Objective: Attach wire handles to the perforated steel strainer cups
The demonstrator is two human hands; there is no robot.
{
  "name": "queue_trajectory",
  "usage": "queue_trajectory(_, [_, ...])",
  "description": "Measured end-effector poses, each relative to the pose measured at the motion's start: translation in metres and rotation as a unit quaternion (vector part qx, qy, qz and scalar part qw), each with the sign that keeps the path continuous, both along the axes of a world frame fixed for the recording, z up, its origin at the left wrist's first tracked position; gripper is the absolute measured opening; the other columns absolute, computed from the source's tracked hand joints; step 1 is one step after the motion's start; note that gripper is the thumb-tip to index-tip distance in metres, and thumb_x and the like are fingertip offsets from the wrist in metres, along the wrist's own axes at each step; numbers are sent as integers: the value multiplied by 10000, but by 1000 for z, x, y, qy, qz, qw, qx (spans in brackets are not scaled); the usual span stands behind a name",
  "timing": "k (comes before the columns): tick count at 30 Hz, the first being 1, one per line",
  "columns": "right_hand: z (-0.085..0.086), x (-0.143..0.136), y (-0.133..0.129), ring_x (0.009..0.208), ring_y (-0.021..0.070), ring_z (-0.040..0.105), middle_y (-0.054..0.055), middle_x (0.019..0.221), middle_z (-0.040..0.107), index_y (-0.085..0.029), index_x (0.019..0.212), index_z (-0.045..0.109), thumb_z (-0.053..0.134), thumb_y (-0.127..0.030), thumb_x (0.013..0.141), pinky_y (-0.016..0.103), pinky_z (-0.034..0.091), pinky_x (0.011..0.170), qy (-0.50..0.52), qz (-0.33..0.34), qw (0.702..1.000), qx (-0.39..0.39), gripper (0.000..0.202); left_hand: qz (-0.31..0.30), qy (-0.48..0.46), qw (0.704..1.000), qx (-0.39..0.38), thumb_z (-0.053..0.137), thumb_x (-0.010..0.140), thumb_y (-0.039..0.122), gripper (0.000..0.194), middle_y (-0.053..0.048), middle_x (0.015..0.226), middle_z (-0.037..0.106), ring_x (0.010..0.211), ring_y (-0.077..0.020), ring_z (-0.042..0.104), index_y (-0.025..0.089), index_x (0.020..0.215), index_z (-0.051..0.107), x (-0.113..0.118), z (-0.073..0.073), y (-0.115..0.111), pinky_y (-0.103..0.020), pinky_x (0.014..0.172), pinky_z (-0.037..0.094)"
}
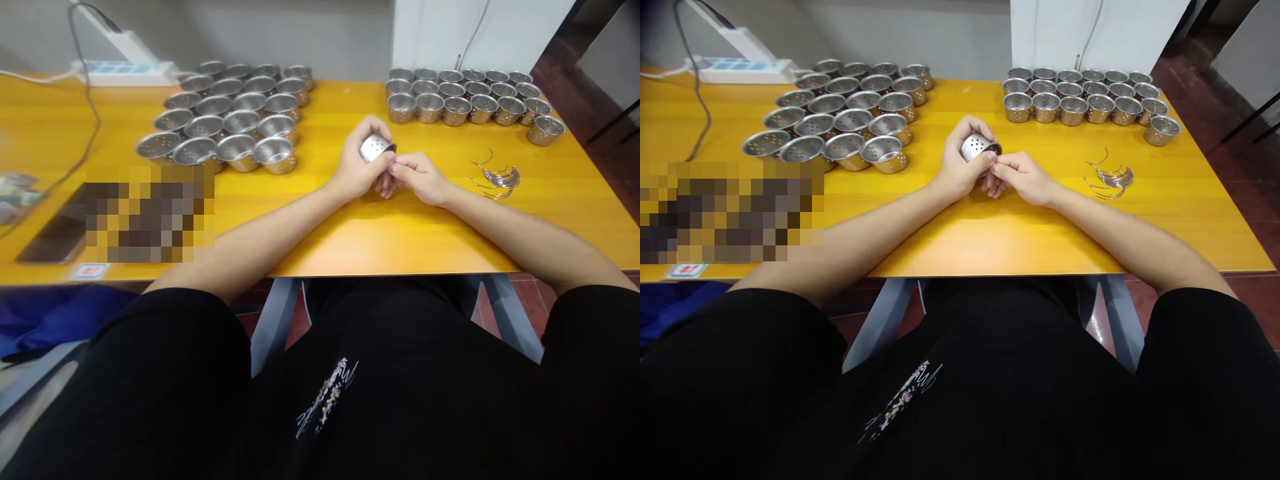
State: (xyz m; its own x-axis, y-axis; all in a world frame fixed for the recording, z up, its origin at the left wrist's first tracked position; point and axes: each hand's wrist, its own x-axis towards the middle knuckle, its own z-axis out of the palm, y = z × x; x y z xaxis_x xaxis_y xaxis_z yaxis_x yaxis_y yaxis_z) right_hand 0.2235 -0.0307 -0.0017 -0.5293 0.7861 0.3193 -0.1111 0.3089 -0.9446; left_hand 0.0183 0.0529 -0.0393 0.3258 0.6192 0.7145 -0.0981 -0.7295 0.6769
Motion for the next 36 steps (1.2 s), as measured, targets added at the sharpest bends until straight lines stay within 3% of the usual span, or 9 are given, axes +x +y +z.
queue_trajectory(9, [2,1,-1,825,175,871,107,1008,954,-198,919,840,959,-1028,1011,275,788,837,-14,-3,1000,-9,844,-3,-21,999,34,932,1021,1022,795,-41,1050,777,927,-250,818,288,1262,745,0,-10,12,-445,882,702])
queue_trajectory(20, [3,-2,-4,877,194,892,111,1003,932,-214,879,779,923,-989,1077,281,799,841,-26,-20,999,-20,812,17,23,999,25,816,1073,1063,782,-65,1069,818,1093,-309,864,307,1262,740,-7,5,-8,-559,956,706])
queue_trajectory(30, [-1,1,0,899,202,903,106,1019,923,-214,923,787,894,-1028,1067,301,808,869,-18,-6,1000,6,834,23,24,999,30,818,1084,1045,760,-62,1043,822,1087,-318,880,313,1278,745,-7,6,-9,-570,952,705])
queue_trajectory(36, [-2,0,0,907,201,903,116,1014,901,-216,923,742,892,-1047,1053,291,810,870,-19,-16,1000,1,854,22,86,996,25,630,1133,1114,812,-56,1019,836,1065,-294,861,336,1354,701,-12,14,-22,-607,969,716])
